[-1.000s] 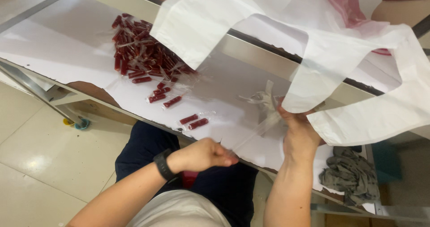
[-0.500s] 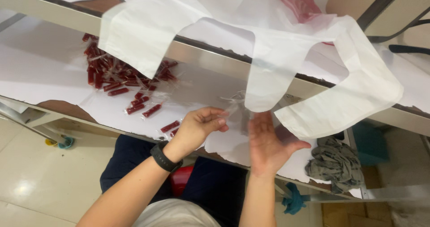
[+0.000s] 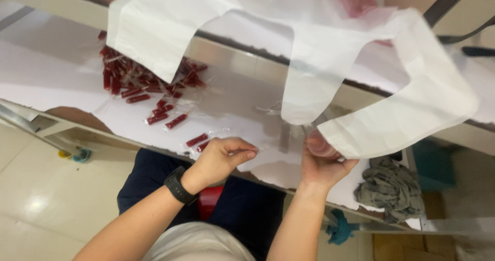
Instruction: The person puts small red liquid tubes into a plastic bag by hand and later uses a squirt bottle to add liquid into a bag.
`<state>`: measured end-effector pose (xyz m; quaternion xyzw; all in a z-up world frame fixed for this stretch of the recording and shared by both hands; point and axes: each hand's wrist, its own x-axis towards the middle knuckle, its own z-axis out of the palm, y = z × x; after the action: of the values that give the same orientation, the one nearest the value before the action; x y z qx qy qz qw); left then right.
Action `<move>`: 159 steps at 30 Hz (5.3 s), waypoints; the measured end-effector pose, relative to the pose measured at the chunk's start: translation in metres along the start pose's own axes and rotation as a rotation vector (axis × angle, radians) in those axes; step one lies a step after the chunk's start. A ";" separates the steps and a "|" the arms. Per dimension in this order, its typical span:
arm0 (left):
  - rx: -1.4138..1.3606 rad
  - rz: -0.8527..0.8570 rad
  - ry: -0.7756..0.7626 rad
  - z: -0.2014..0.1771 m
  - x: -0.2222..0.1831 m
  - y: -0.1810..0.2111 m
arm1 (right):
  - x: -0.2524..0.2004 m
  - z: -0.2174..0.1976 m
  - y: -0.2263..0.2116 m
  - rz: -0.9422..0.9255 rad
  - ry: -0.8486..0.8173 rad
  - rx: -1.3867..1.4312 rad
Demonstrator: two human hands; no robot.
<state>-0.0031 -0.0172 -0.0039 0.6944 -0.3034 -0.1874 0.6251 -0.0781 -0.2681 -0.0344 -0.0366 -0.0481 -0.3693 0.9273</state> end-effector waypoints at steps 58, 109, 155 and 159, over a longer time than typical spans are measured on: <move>-0.140 -0.109 -0.052 -0.002 0.013 0.002 | -0.014 0.065 0.086 -0.111 -0.082 -1.051; -0.405 -0.060 -0.179 -0.014 0.019 0.003 | -0.028 0.096 0.087 -0.247 -0.239 -1.127; -0.263 -0.175 -0.113 -0.083 0.001 0.017 | -0.010 0.071 0.025 0.123 -0.027 -0.409; 0.275 -0.092 0.004 -0.098 0.017 -0.009 | -0.009 0.034 -0.013 0.251 0.425 0.161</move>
<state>0.0738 0.0456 0.0038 0.7871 -0.2929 -0.1711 0.5152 -0.0958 -0.2675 -0.0009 0.1100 0.1234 -0.2457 0.9551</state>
